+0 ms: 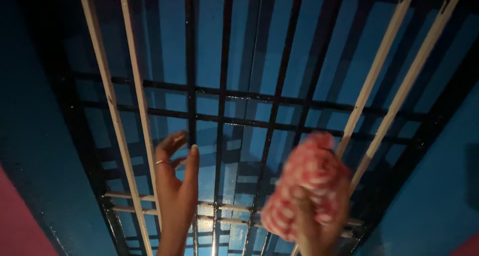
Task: The person wipes a black metal window grille with a red and white checkered cloth. They clean the vertical and horizontal bars of the grille, moving the cloth back and forth across the surface.
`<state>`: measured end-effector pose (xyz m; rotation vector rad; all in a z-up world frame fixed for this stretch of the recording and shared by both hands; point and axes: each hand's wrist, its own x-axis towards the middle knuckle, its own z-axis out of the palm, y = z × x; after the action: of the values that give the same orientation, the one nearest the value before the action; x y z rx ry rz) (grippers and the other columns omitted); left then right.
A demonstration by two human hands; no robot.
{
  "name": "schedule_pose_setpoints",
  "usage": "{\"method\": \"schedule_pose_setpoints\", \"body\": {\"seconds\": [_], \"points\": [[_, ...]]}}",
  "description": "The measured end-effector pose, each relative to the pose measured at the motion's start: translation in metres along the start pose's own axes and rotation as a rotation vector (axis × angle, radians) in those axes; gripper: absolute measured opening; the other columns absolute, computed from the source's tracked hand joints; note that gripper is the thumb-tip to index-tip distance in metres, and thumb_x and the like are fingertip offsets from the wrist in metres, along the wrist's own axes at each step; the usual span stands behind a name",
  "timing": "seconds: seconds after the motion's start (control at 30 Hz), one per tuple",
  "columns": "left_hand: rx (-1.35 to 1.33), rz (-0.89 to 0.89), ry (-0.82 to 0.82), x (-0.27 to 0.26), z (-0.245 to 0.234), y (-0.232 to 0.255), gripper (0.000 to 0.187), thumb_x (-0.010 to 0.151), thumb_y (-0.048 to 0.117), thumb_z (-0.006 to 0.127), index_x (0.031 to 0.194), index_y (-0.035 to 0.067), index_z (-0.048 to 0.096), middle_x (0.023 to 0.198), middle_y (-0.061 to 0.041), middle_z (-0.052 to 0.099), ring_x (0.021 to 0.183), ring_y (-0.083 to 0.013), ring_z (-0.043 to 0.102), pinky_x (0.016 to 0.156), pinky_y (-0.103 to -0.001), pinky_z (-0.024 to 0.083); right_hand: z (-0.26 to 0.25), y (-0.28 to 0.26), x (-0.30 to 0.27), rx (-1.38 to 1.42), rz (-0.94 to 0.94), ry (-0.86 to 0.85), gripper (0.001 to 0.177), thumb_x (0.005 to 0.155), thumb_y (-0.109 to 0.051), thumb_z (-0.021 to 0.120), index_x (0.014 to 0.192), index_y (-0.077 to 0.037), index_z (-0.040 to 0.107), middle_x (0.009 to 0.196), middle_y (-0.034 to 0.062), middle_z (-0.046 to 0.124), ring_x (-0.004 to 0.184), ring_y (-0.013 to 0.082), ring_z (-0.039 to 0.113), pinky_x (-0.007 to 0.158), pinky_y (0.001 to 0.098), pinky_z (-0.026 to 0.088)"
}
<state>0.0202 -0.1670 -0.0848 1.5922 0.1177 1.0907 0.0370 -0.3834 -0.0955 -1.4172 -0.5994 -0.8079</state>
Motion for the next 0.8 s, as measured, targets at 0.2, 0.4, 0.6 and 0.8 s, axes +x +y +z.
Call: {"method": "schedule_pose_setpoints", "body": {"seconds": [0.2, 0.4, 0.6, 0.8], "points": [[0.057, -0.09, -0.064, 0.009, 0.013, -0.034, 0.043, 0.102, 0.043, 0.044, 0.113, 0.007, 0.065, 0.087, -0.006, 0.071, 0.084, -0.0164, 0.07, 0.072, -0.031, 0.057, -0.02, 0.026, -0.002, -0.162, -0.047, 0.2, 0.065, 0.089, -0.011, 0.071, 0.148, -0.009, 0.043, 0.134, 0.0162, 0.055, 0.115, 0.0284, 0.065, 0.093, 0.0451, 0.059], [-0.246, -0.269, -0.22, 0.018, 0.015, -0.099, 0.057, 0.103, 0.057, 0.036, 0.07, 0.013, 0.049, 0.056, 0.004, 0.033, 0.047, -0.0089, 0.027, 0.041, -0.028, 0.02, -0.019, 0.039, 0.004, -0.369, -0.17, 0.251, 0.069, 0.087, -0.007, 0.075, 0.148, -0.009, 0.045, 0.14, 0.0161, 0.047, 0.128, 0.0317, 0.055, 0.106, 0.0481, 0.052], [-0.272, -0.186, -0.186, 0.016, 0.018, -0.114, 0.06, 0.103, 0.06, 0.039, 0.062, 0.016, 0.04, 0.053, 0.006, 0.03, 0.047, -0.0075, 0.023, 0.042, -0.028, 0.018, -0.014, 0.027, 0.043, -0.579, -0.309, 0.289, 0.072, 0.084, -0.004, 0.079, 0.149, -0.01, 0.047, 0.146, 0.0159, 0.04, 0.142, 0.0349, 0.046, 0.118, 0.0512, 0.045], [-0.203, -0.143, -0.151, 0.015, 0.018, -0.106, 0.059, 0.102, 0.059, 0.04, 0.061, 0.017, 0.042, 0.051, 0.005, 0.032, 0.047, -0.0077, 0.026, 0.043, -0.028, 0.02, -0.015, 0.058, 0.027, -0.648, -0.23, 0.327, 0.076, 0.082, -0.001, 0.082, 0.148, -0.012, 0.049, 0.15, 0.0147, 0.035, 0.151, 0.0369, 0.039, 0.125, 0.053, 0.04]]}}
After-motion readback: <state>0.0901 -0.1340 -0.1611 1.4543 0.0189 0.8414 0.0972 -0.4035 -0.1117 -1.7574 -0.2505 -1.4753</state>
